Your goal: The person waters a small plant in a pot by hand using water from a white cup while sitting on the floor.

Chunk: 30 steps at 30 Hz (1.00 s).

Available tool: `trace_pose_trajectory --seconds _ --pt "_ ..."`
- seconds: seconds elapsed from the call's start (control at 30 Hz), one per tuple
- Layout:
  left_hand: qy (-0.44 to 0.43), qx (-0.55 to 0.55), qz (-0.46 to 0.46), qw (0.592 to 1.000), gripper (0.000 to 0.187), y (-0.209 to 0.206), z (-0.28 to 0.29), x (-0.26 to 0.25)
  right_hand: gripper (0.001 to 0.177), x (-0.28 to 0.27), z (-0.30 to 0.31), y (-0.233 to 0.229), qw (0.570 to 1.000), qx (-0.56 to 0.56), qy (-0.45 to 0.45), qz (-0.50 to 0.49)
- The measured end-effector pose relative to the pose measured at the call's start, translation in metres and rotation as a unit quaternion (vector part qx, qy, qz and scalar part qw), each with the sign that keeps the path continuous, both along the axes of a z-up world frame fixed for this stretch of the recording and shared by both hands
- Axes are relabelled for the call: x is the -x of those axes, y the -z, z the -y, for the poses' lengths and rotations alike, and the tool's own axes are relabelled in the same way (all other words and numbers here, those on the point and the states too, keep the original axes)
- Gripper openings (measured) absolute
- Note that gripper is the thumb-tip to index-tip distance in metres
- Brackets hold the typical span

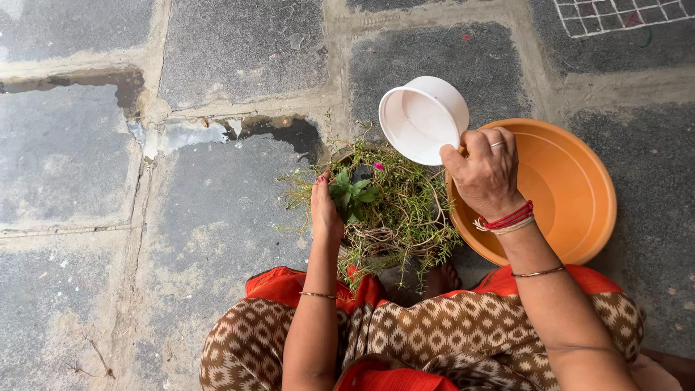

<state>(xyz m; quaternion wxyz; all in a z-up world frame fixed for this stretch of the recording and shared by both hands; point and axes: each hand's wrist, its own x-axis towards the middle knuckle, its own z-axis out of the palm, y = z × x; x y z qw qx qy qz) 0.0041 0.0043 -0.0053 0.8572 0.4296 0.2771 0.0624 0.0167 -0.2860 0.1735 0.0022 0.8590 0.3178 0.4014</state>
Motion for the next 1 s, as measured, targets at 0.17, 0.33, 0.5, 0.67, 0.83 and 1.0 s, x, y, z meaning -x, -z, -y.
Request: trace_pose_trajectory --seconds 0.17,0.33,0.5,0.67,0.83,1.0 --pt "0.000 -0.007 0.009 1.000 0.047 0.007 -0.001 -0.001 0.016 0.000 0.002 0.001 1.000 -0.001 -0.005 0.001" --pt "0.001 -0.005 0.002 1.000 0.047 0.007 0.000 -0.003 0.014 0.000 0.002 -0.002 1.000 -0.004 -0.002 0.002" --pt "-0.008 0.017 0.037 0.999 0.044 0.028 -0.003 -0.005 0.012 0.001 0.001 -0.004 1.000 -0.014 -0.012 0.001" --pt "-0.020 0.010 0.040 0.999 0.039 0.037 -0.005 -0.006 0.005 -0.002 0.000 -0.001 1.000 -0.010 -0.009 -0.001" --pt "-0.011 0.001 0.016 1.000 0.043 0.017 -0.002 -0.008 0.011 -0.006 0.000 0.002 1.000 -0.019 -0.009 -0.008" --pt "-0.005 -0.001 -0.007 1.000 0.045 0.017 -0.001 -0.005 0.013 -0.007 0.001 0.006 1.000 -0.020 -0.004 -0.012"
